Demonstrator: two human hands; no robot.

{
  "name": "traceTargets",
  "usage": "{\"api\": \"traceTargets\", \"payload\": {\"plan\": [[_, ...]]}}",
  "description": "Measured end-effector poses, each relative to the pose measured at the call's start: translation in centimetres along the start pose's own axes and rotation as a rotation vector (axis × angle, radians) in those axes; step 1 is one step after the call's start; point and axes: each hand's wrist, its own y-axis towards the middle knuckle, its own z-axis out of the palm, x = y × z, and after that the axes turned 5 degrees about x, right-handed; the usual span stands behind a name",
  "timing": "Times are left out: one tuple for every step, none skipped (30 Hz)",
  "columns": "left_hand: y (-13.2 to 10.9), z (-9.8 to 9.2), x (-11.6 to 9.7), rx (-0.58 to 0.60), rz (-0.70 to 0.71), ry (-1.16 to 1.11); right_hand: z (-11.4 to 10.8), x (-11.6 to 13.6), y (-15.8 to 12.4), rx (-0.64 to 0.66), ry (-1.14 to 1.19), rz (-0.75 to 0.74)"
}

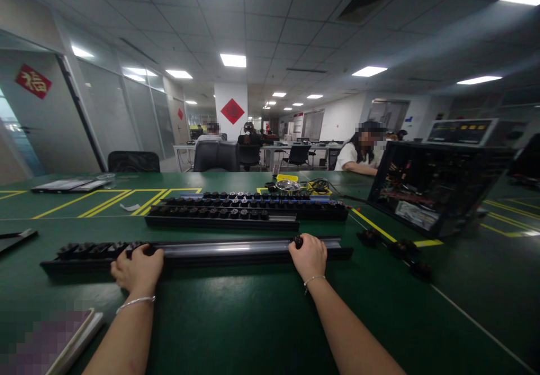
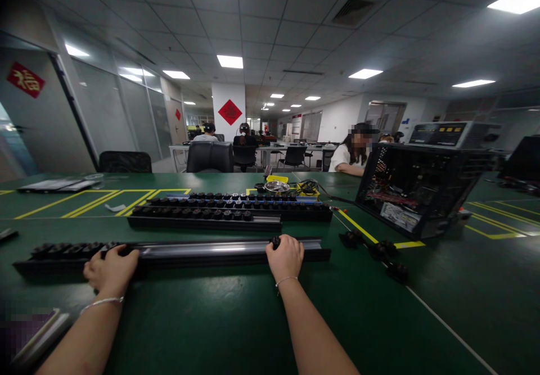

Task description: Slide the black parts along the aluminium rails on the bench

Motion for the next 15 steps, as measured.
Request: {"api": "traceTargets", "payload": {"plan": [[-0.07,-0.09,-0.11,0.008,-0.003,0.006,-0.02,-0.03,0.03,0.004,-0.005,0.009],[-0.14,-0.18,-0.23,0.016,-0.012,0.014,-0.03,-0.05,0.05,0.008,-0.012,0.017],[-0.19,-0.25,-0.36,0.022,-0.023,0.022,-0.03,-0.07,0.06,0.011,-0.019,0.024],[-0.24,-0.29,-0.49,0.026,-0.037,0.031,-0.03,-0.08,0.06,0.015,-0.026,0.029],[-0.28,-0.32,-0.60,0.023,-0.048,0.037,-0.02,-0.08,0.05,0.016,-0.031,0.034],[-0.31,-0.33,-0.69,0.020,-0.054,0.041,-0.02,-0.08,0.05,0.016,-0.034,0.039],[-0.33,-0.32,-0.75,0.014,-0.055,0.042,-0.02,-0.07,0.04,0.017,-0.034,0.043],[-0.36,-0.30,-0.79,0.012,-0.053,0.040,-0.04,-0.06,0.03,0.020,-0.032,0.045],[-0.37,-0.29,-0.79,0.013,-0.051,0.036,-0.06,-0.05,0.02,0.025,-0.029,0.047],[-0.38,-0.27,-0.77,0.014,-0.049,0.032,-0.08,-0.04,0.02,0.031,-0.026,0.049],[-0.39,-0.27,-0.74,0.016,-0.045,0.029,-0.10,-0.04,0.03,0.038,-0.024,0.051],[-0.39,-0.27,-0.69,0.018,-0.044,0.025,-0.11,-0.04,0.04,0.043,-0.022,0.053],[-0.38,-0.27,-0.65,0.021,-0.042,0.023,-0.11,-0.06,0.06,0.045,-0.021,0.057],[-0.36,-0.27,-0.60,0.023,-0.041,0.021,-0.10,-0.08,0.08,0.047,-0.020,0.059],[-0.34,-0.27,-0.57,0.024,-0.043,0.020,-0.08,-0.12,0.10,0.048,-0.019,0.062]]}}
